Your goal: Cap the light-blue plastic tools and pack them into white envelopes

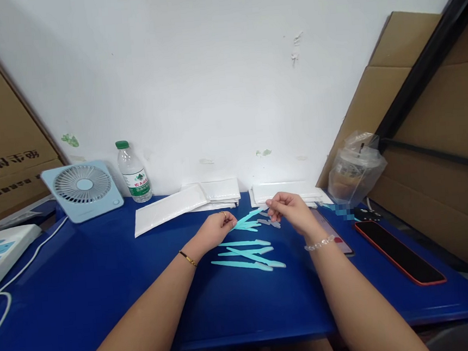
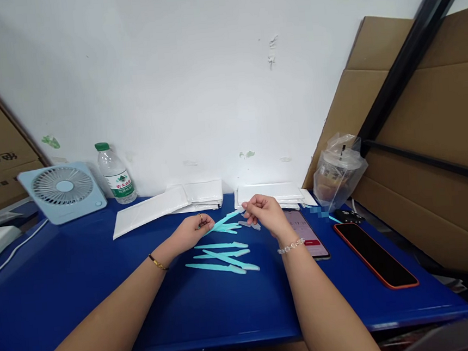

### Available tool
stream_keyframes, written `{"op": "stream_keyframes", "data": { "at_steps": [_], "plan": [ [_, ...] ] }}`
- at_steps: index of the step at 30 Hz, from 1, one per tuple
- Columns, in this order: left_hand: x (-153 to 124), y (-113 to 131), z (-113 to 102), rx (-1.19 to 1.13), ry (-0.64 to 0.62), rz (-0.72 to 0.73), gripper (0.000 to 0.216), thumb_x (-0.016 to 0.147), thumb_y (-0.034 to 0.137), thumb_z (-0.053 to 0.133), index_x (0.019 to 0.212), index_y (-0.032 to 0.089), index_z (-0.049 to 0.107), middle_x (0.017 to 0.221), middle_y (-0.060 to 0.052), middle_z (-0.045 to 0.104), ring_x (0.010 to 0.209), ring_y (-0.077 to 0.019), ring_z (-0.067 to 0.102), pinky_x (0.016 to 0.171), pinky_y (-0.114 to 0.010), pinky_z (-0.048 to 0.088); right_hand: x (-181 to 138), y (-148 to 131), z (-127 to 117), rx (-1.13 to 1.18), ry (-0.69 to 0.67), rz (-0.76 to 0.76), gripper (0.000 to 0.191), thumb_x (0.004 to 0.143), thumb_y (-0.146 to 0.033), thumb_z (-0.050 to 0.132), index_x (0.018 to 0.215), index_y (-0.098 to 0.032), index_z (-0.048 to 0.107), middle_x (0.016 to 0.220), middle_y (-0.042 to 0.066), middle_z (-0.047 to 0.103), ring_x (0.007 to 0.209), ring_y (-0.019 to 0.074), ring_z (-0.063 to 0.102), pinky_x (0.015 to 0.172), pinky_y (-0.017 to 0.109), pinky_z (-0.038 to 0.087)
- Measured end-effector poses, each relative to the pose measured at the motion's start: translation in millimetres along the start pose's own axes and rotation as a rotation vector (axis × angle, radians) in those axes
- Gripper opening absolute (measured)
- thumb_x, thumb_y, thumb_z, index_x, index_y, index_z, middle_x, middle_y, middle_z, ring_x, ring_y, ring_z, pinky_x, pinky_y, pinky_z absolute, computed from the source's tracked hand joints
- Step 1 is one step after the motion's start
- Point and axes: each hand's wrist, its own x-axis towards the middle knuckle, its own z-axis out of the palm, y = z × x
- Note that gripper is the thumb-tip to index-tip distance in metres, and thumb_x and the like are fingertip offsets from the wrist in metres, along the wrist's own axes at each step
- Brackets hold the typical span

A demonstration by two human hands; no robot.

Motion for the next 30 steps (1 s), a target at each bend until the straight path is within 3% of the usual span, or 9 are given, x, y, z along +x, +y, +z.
{"op": "stream_keyframes", "data": {
  "at_steps": [5, 11, 13, 23, 30],
  "plan": [
    [1, 1, -1, -0.032, -0.018, -0.016, 0.032, 0.082, 0.044, 0.044, 0.084, 0.017, 0.059, 0.068, 0.001, 0.053, 0.058, -0.0114, 0.041, 0.053, -0.023, 0.032, 0, 3, 10, -0.003, -0.114, 0.039, 0.035, 0.067, -0.047, 0.07, 0.067, -0.016, 0.054, 0.058, 0.001, 0.064, 0.043, 0.0101, 0.056, 0.039, 0.019, 0.039],
    [1, -4, -2, -0.006, -0.006, -0.025, 0.032, 0.082, 0.044, 0.043, 0.081, 0.016, 0.058, 0.067, 0.001, 0.051, 0.057, -0.0114, 0.04, 0.052, -0.023, 0.031, 0, -1, -5, 0.055, 0.107, -0.044, 0.032, 0.071, -0.045, 0.068, 0.065, -0.017, 0.053, 0.058, 0.001, 0.063, 0.044, 0.0096, 0.055, 0.04, 0.019, 0.038],
    [1, -4, -1, -0.008, -0.016, -0.027, 0.032, 0.082, 0.044, 0.043, 0.081, 0.016, 0.058, 0.067, 0.0, 0.051, 0.057, -0.0114, 0.04, 0.052, -0.023, 0.031, 0, -2, -7, 0.039, 0.117, -0.046, 0.032, 0.071, -0.045, 0.068, 0.065, -0.017, 0.053, 0.058, 0.002, 0.063, 0.044, 0.0099, 0.055, 0.04, 0.019, 0.039],
    [0, 3, -2, -0.039, -0.031, -0.014, 0.033, 0.082, 0.045, 0.043, 0.085, 0.016, 0.059, 0.068, 0.0, 0.051, 0.058, -0.0117, 0.04, 0.053, -0.023, 0.033, -1, 7, 21, 0.004, -0.124, 0.026, 0.035, 0.067, -0.048, 0.069, 0.066, -0.018, 0.052, 0.055, 0.0, 0.063, 0.04, 0.0094, 0.055, 0.038, 0.019, 0.039],
    [0, -3, -2, -0.011, -0.009, -0.038, 0.032, 0.082, 0.045, 0.044, 0.081, 0.016, 0.058, 0.066, 0.0, 0.049, 0.057, -0.0114, 0.038, 0.051, -0.023, 0.032, -2, -5, 0, 0.039, 0.16, -0.065, 0.032, 0.071, -0.046, 0.067, 0.063, -0.019, 0.051, 0.055, 0.0, 0.06, 0.041, 0.0085, 0.051, 0.038, 0.019, 0.037]
  ]
}}
